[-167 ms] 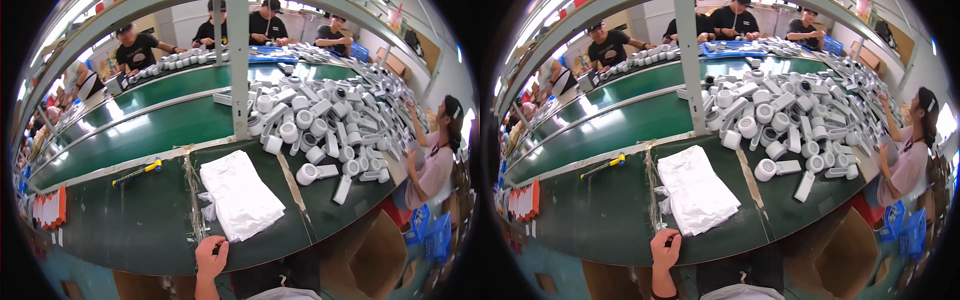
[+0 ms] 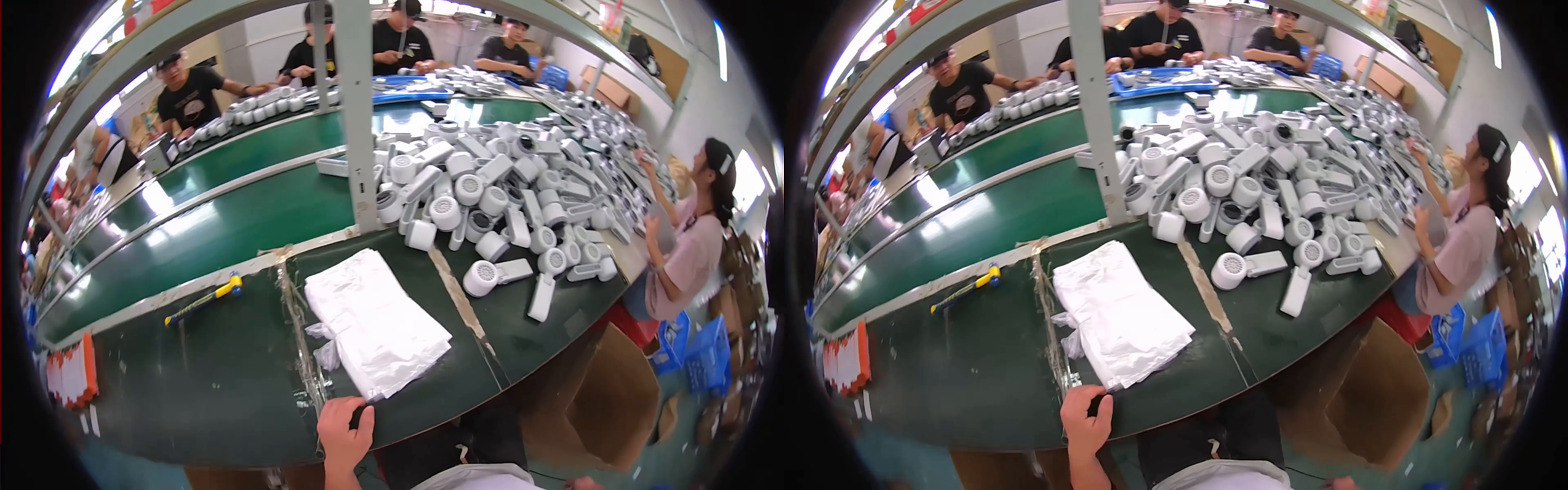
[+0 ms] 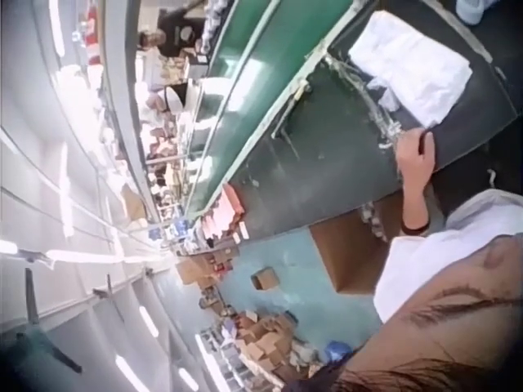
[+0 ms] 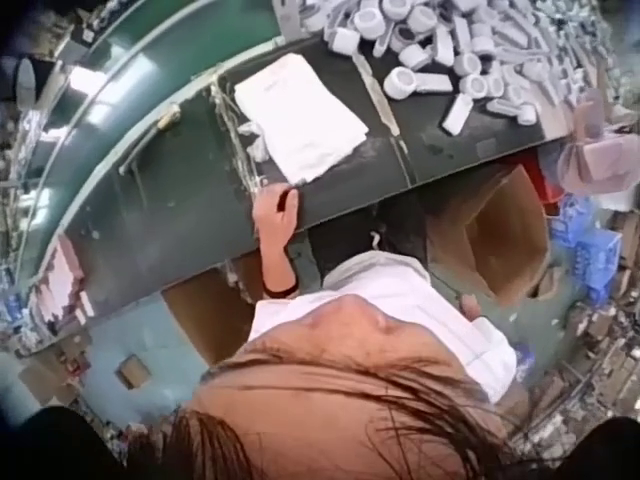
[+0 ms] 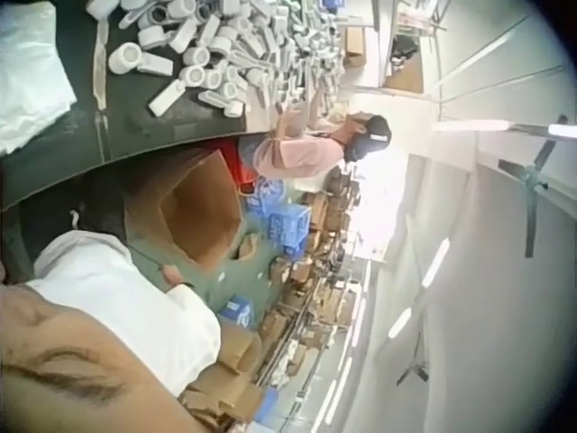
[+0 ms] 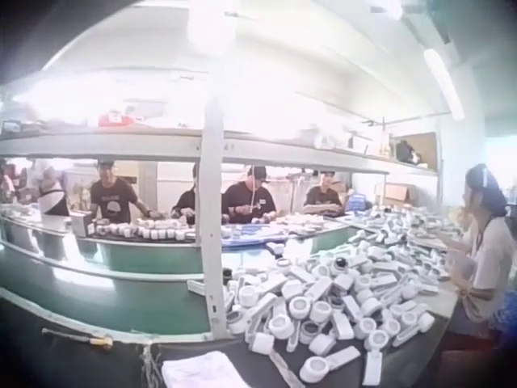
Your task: The person bags handheld fans by hand, picking up a fan, sliding it into a plastic bag, and setting the bagged fan on the table. After repeating this several times, the person gathers the bagged fans and places them into a cardboard box.
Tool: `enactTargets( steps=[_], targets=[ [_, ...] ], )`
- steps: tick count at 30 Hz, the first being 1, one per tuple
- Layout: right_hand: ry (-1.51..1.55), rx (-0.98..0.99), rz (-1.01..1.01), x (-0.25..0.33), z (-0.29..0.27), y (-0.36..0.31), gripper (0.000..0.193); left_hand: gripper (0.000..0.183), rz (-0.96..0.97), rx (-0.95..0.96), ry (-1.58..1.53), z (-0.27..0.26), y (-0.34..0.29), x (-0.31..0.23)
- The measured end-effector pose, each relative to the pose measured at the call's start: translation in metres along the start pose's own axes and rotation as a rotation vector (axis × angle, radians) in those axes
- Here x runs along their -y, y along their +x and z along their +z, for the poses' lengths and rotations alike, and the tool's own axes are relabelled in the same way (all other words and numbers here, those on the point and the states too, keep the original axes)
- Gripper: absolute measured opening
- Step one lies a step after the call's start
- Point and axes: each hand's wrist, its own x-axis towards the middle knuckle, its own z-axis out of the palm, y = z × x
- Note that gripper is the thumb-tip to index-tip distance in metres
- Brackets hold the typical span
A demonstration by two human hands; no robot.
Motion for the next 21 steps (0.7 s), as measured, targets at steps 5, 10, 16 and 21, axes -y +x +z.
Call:
enactTargets(
  steps=[5,10,16,21],
  targets=[
    [0.142,0.255,0.626,0.036,0.001,0.005,0.030,0.010,0.109,0.012,0.025,-0.004,-0.007,0.028],
    [0.121,0.172,0.895,0.074,-0.083,-0.088,0.032,0.017,0.087,0.121,0.063,-0.014,-0.010,0.004],
    [0.091,0.195,1.217,0.046,-0.095,-0.182,0.040,0.020,-0.031,0.086,0.066,-0.010,-0.009,0.004],
    [0.312,-0.448,0.830,0.114,-0.188,-0.065,0.045,0.021,-0.057,0.045,0.050,-0.009,-0.016,0.010]
  ],
)
